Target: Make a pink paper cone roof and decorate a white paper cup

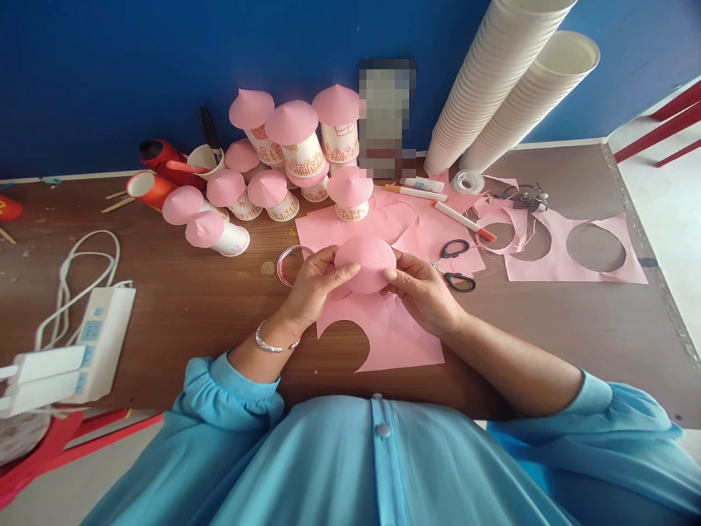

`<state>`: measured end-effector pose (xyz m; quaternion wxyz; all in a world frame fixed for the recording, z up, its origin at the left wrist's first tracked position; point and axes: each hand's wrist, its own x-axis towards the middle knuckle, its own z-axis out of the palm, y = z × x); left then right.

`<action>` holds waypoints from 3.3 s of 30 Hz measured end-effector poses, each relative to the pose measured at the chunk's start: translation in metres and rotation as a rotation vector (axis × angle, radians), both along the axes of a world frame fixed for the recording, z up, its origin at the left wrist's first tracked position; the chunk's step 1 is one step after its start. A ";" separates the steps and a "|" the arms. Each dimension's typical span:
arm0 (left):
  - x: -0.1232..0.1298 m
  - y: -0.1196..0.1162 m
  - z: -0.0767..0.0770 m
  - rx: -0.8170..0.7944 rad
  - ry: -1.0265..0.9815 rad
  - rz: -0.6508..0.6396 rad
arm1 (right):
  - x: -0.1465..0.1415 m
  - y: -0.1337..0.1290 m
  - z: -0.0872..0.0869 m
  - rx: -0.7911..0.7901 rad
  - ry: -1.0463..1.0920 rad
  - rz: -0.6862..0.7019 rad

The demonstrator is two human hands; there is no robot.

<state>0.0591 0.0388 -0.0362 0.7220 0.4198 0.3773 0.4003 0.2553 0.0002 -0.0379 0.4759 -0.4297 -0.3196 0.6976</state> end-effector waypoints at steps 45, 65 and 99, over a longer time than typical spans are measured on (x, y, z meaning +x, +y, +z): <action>-0.002 0.005 0.007 0.122 0.173 -0.127 | 0.005 0.002 0.007 0.059 -0.265 0.077; -0.003 0.005 0.004 -0.003 0.253 -0.144 | 0.008 0.002 0.014 0.220 -0.456 0.153; 0.001 0.001 0.021 0.221 0.442 -0.265 | 0.008 0.003 0.009 0.186 -0.468 0.147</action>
